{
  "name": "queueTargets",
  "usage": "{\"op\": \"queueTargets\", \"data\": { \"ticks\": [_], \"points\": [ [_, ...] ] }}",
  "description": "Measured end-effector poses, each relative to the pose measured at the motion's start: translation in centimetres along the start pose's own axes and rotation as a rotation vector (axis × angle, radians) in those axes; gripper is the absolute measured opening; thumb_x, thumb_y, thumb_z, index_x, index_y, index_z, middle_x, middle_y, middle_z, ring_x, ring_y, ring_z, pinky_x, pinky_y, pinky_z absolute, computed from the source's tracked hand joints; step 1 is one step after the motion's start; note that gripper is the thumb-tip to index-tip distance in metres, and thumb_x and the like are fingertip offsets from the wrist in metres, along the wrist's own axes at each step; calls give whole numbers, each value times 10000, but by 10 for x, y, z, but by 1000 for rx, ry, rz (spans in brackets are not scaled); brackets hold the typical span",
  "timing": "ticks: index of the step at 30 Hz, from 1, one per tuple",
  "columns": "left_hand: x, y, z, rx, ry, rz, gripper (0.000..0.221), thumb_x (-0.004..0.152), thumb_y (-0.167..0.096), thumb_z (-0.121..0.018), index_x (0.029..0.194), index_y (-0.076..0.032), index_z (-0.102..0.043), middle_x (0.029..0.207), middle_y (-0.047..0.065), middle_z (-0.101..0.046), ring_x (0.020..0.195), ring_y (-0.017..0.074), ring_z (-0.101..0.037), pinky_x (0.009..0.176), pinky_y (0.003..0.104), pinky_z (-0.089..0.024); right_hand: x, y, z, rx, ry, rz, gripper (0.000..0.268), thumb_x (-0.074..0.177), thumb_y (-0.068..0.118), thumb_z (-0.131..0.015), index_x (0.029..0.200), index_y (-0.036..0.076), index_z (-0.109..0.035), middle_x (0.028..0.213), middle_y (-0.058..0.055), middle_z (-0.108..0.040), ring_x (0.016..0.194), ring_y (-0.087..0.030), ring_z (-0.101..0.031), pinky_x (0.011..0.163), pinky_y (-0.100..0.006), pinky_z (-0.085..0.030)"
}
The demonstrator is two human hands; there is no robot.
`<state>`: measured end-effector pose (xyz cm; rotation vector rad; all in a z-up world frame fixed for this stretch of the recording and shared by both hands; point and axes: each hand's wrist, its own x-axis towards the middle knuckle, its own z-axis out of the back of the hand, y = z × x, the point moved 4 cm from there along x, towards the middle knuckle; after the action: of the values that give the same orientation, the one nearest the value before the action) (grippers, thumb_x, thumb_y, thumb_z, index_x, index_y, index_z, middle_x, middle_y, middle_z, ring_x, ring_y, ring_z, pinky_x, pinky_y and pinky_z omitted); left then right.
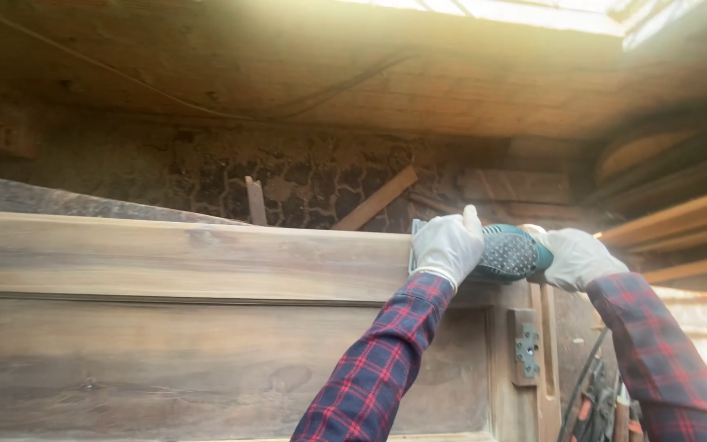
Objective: The person sands a large wooden door panel with an electric orbital sander, moving the sander across the flat surfaces and frame edges, repositioning the panel and working over different sections of the wood.
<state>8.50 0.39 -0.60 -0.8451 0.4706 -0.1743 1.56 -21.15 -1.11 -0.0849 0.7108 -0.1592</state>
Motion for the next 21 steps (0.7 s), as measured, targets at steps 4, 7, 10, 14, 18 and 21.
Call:
{"op": "queueTargets", "data": {
  "ticks": [4,7,10,14,18,21],
  "points": [
    [-1,12,15,-42,43,34,633,1053,-407,-294,887,-57,-795,975,224,-746,1000,413,-702,939,481,-510,-7,22,16,341,-44,-3,660,614,323,-927,1227,266,-690,992,-116,-800,935,-334,-753,845,-419,-580],
    [-4,25,32,-44,41,53,632,1055,-409,-291,899,-61,-795,980,222,-747,1001,412,-701,935,480,-512,-4,43,22,297,-6,-11,603,636,300,-913,1208,301,-721,1000,-108,-808,946,-317,-759,857,-404,-583],
    [-7,44,48,-48,27,66,627,1056,-414,-297,911,-64,-796,983,223,-748,1008,411,-701,946,479,-508,-8,74,36,251,8,-6,617,642,285,-901,1229,345,-722,1006,-115,-804,963,-321,-744,865,-402,-573],
    [-8,67,76,-54,-28,82,621,1047,-422,-311,912,-66,-801,981,218,-755,1016,406,-698,1003,492,-468,-8,112,53,238,18,6,596,660,288,-902,1227,335,-726,1011,-111,-809,968,-321,-751,876,-403,-574],
    [-10,84,111,-43,-62,89,628,1046,-428,-304,916,-72,-805,981,215,-762,1017,404,-700,1035,493,-453,-6,152,71,262,6,39,569,661,258,-905,1204,315,-743,1024,-105,-809,994,-313,-751,895,-407,-561],
    [-13,100,135,-41,-16,143,639,1055,-452,-296,925,-70,-791,975,208,-768,987,382,-730,974,481,-510,-10,185,85,217,32,-9,568,690,256,-908,1225,329,-733,1053,-96,-796,1020,-314,-743,927,-412,-547]
  ]
}}
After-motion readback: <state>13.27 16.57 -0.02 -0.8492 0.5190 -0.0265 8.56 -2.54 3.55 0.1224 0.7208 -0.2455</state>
